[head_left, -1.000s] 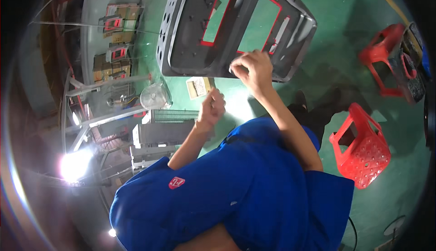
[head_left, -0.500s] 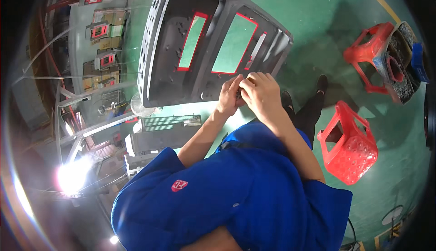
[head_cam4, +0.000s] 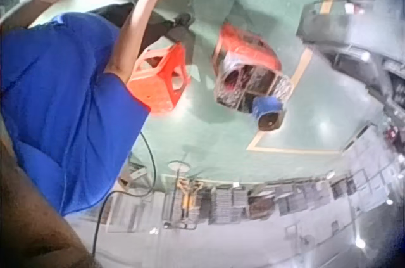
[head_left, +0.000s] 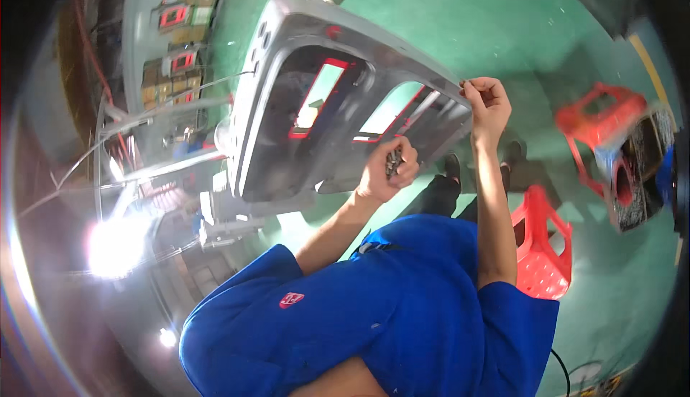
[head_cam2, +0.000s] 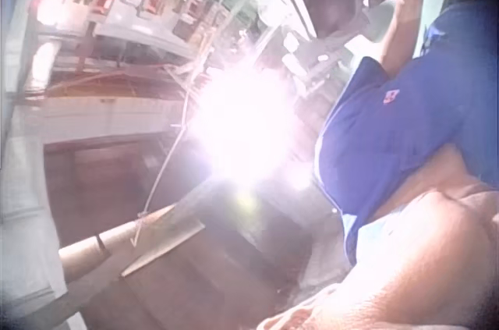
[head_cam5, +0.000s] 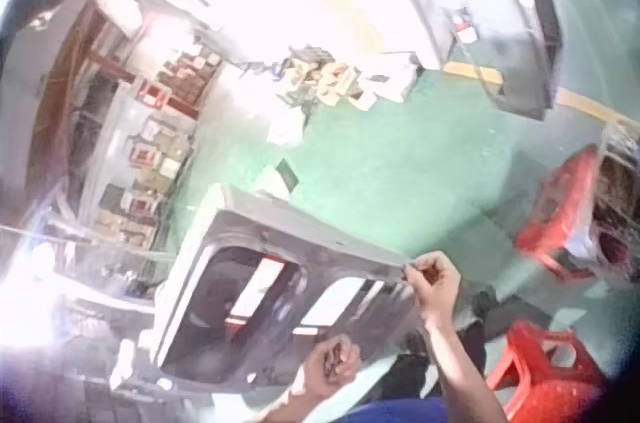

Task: The person is manually inserting small screws into pre-drilled holes in various metal casing parts.

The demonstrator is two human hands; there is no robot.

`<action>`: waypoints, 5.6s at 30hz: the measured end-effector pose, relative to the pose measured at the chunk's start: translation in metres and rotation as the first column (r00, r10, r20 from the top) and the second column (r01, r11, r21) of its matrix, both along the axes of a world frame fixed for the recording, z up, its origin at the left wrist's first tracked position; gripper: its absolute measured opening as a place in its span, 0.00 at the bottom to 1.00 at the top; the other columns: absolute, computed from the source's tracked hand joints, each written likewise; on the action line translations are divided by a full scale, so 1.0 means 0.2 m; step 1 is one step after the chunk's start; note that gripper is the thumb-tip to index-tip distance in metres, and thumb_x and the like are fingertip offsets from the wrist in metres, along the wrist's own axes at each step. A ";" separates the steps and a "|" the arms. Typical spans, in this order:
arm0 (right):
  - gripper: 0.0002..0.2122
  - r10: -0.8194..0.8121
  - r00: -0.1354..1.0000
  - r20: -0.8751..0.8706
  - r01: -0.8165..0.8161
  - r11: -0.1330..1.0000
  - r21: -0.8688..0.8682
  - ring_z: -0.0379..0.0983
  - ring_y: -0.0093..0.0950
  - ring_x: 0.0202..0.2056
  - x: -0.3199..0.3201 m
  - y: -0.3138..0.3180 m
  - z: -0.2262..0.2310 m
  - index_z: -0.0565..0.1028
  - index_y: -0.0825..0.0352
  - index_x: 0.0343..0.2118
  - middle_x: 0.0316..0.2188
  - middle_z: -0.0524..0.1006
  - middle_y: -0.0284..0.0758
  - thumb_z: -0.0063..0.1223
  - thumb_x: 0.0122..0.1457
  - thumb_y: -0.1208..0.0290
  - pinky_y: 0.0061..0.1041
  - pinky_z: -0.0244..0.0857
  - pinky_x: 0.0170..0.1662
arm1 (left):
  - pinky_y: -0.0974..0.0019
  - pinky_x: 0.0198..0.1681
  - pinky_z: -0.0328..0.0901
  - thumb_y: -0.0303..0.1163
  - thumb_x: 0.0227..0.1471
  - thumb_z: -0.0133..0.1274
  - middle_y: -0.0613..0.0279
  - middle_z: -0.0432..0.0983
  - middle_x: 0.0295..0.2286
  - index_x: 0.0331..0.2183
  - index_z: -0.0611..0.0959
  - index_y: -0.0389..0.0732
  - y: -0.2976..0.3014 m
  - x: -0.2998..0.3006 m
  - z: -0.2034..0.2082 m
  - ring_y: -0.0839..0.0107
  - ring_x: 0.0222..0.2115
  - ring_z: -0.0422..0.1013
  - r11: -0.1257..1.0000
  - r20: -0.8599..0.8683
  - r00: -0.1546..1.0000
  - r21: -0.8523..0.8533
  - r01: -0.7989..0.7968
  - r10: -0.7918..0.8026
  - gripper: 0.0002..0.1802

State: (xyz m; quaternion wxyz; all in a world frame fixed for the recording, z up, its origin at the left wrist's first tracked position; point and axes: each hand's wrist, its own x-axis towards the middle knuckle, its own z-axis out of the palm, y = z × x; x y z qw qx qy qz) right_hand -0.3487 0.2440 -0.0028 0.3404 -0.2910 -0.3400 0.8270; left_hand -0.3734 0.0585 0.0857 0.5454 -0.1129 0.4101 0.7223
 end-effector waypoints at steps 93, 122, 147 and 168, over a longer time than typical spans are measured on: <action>0.07 -0.238 0.950 0.201 0.288 0.918 -0.274 0.75 0.28 0.24 0.44 2.50 -1.18 0.74 0.80 0.32 0.24 0.75 0.41 0.52 0.52 0.82 0.26 0.75 0.27 | 0.76 0.11 0.44 0.49 0.60 0.32 0.69 0.55 0.12 0.17 0.64 0.45 2.26 0.28 -0.56 0.81 0.09 0.48 0.845 0.080 0.882 -0.261 0.467 -0.464 0.25; 0.09 -0.243 0.936 0.256 0.294 0.938 -0.185 0.70 0.18 0.24 0.14 2.46 -0.89 0.77 0.72 0.32 0.23 0.76 0.30 0.59 0.47 0.77 0.16 0.63 0.27 | 0.80 0.12 0.46 0.35 0.57 0.42 0.67 0.59 0.16 0.29 0.72 0.36 2.37 0.18 -0.37 0.82 0.12 0.52 0.935 -0.025 0.941 -0.129 0.332 -0.337 0.12; 0.04 -0.327 0.909 0.256 0.110 0.784 0.611 0.69 0.18 0.23 0.54 2.60 0.41 0.78 0.70 0.24 0.21 0.75 0.32 0.61 0.44 0.79 0.16 0.62 0.27 | 0.79 0.12 0.45 0.40 0.57 0.45 0.70 0.60 0.15 0.26 0.71 0.42 3.16 -0.07 -0.12 0.84 0.11 0.53 0.815 -0.195 0.799 -0.007 0.579 -0.569 0.13; 0.05 -0.765 0.518 0.382 0.810 0.582 0.068 0.69 0.17 0.23 0.74 3.22 -0.77 0.75 0.71 0.27 0.21 0.74 0.30 0.58 0.48 0.77 0.15 0.63 0.26 | 0.79 0.12 0.42 0.46 0.59 0.39 0.73 0.55 0.15 0.25 0.69 0.47 3.55 -0.48 -0.16 0.84 0.11 0.48 0.663 -0.190 0.638 -0.302 0.685 -0.746 0.16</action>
